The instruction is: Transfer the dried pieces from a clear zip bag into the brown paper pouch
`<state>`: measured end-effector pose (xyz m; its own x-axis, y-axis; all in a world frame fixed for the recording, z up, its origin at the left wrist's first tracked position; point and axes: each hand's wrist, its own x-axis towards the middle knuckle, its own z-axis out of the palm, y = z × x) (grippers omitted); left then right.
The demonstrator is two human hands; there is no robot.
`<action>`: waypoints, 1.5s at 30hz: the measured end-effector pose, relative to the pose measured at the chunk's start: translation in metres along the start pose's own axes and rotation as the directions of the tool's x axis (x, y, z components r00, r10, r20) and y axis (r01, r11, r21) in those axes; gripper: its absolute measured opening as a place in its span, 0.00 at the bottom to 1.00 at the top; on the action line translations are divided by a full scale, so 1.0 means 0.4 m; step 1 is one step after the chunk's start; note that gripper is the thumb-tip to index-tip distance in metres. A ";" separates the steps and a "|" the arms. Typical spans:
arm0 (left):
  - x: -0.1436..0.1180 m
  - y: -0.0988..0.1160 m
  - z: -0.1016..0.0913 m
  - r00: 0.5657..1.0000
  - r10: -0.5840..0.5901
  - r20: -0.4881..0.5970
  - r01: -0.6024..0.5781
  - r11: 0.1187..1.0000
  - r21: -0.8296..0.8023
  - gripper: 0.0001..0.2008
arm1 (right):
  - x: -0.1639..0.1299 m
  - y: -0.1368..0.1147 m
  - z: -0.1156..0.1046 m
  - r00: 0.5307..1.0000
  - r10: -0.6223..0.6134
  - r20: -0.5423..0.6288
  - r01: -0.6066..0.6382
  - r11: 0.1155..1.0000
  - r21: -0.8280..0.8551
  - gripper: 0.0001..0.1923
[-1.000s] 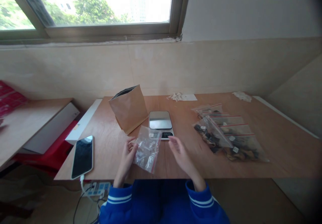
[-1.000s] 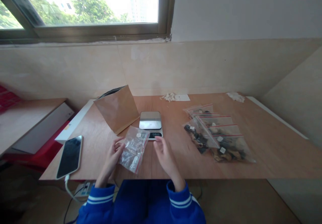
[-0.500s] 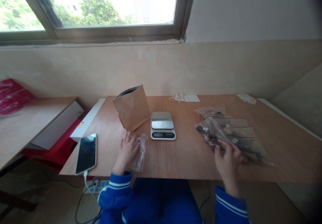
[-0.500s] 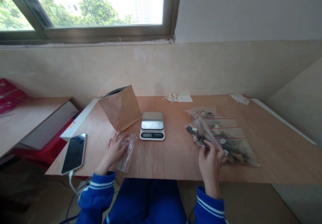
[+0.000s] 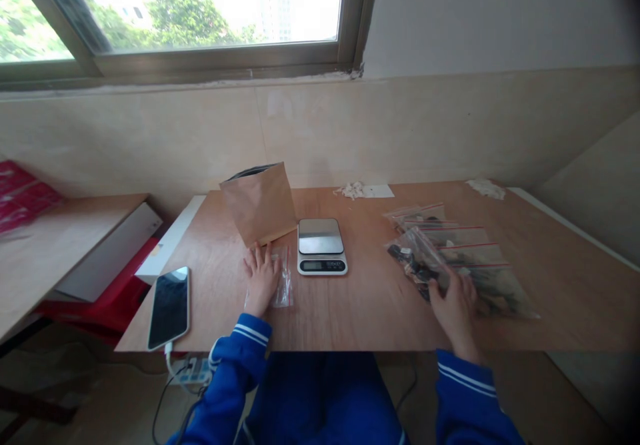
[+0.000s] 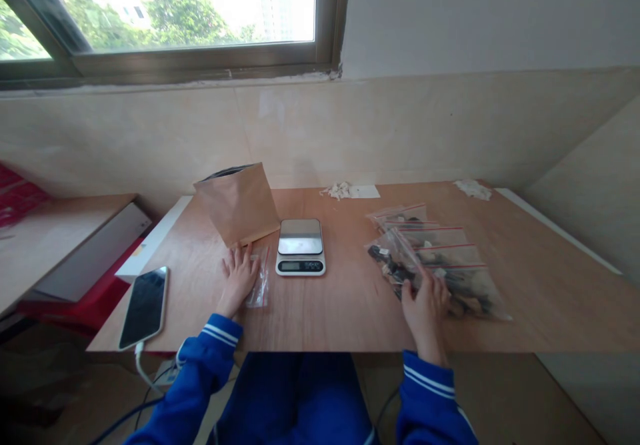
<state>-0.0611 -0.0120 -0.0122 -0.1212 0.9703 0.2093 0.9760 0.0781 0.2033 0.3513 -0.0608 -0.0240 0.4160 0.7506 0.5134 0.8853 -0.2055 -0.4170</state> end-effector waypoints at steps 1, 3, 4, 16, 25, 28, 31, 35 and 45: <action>0.000 -0.001 0.000 1.000 -0.002 -0.009 0.002 1.000 -0.012 0.28 | 0.009 -0.001 -0.002 0.999 0.032 0.015 -0.032 0.999 -0.018 0.27; -0.004 0.001 -0.007 0.999 -0.018 -0.034 0.016 0.998 -0.055 0.28 | 0.029 -0.003 -0.010 0.993 0.108 0.045 -0.105 0.993 -0.051 0.26; -0.007 0.003 -0.014 0.998 -0.033 -0.053 0.028 0.996 -0.082 0.28 | 0.040 -0.003 -0.016 0.988 0.135 0.079 -0.130 0.989 -0.067 0.25; -0.077 0.111 -0.166 0.996 0.088 -0.002 -0.048 0.518 -0.854 0.12 | 0.067 -0.266 -0.204 0.999 -0.036 0.010 0.031 0.957 0.288 0.22; -0.130 0.271 -0.254 0.994 0.083 0.076 0.076 -0.001 -0.997 0.14 | -0.054 -0.591 -0.167 0.901 -0.362 0.241 -0.024 0.512 0.859 0.12; -0.110 0.257 -0.242 0.998 -0.063 0.015 0.018 0.056 -0.998 0.14 | -0.070 -0.628 -0.133 0.875 -0.405 0.265 -0.077 0.424 0.902 0.12; -0.092 0.233 -0.225 0.993 -0.122 -0.002 0.016 0.154 -0.988 0.13 | -0.070 -0.647 -0.115 0.849 -0.441 0.289 -0.090 0.419 0.904 0.14; -0.076 0.216 -0.211 0.989 -0.150 -0.003 0.029 0.212 -0.977 0.12 | -0.060 -0.661 -0.091 0.841 -0.442 0.311 -0.113 0.419 0.901 0.12; -0.038 0.194 -0.218 0.990 -0.018 -0.142 -0.121 0.421 -0.899 0.13 | -0.011 -0.669 -0.083 0.815 -0.485 0.318 -0.045 0.494 0.868 0.11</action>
<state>0.0009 -0.0405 0.0839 -0.1632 0.9264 0.3393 0.2633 -0.2905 0.9199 0.1196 -0.0298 0.1102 -0.1560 0.9108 0.3821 0.2389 0.4102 -0.8802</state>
